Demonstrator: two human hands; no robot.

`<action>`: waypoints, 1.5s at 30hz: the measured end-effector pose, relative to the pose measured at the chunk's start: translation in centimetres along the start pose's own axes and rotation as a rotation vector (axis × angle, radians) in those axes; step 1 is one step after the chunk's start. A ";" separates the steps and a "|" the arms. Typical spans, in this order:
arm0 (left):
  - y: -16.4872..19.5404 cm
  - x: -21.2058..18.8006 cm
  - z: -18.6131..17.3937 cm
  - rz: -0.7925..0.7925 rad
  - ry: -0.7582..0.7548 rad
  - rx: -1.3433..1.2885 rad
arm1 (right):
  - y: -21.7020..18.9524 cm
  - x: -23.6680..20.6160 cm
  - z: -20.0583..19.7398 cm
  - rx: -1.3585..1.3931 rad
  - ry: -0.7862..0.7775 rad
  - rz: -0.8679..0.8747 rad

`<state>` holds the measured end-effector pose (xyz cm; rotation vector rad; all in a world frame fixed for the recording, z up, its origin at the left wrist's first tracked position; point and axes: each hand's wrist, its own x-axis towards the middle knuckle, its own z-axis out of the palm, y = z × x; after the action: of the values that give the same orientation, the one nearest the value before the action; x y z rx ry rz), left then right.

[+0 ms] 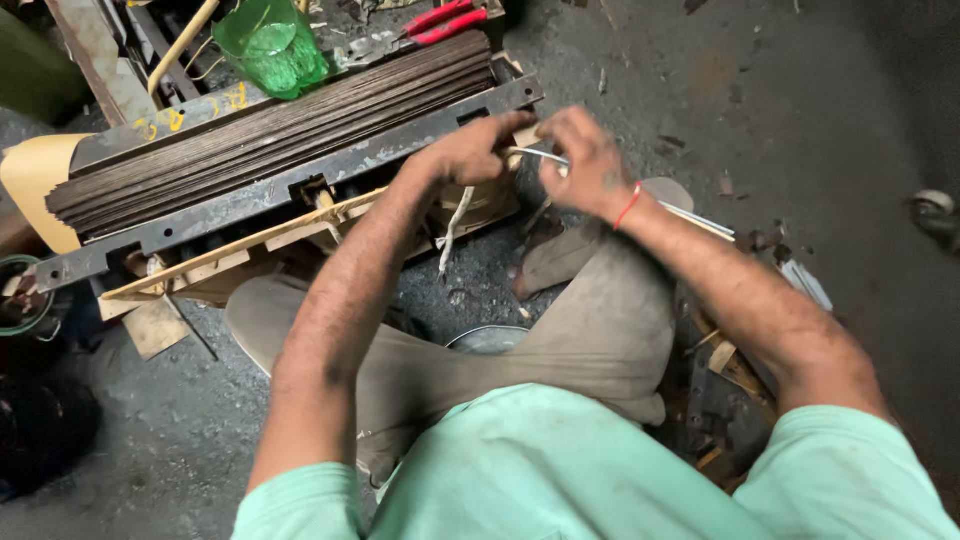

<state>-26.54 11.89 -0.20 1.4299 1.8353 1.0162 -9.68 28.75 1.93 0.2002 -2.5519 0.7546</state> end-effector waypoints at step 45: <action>0.0 -0.6 -0.7 -0.199 0.179 -0.276 | -0.9 -7.6 -1.9 -0.223 0.263 -0.079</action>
<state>-26.99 11.15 0.13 1.0007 1.8330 1.2703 -2.00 29.12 0.12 0.1194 -2.3392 0.4307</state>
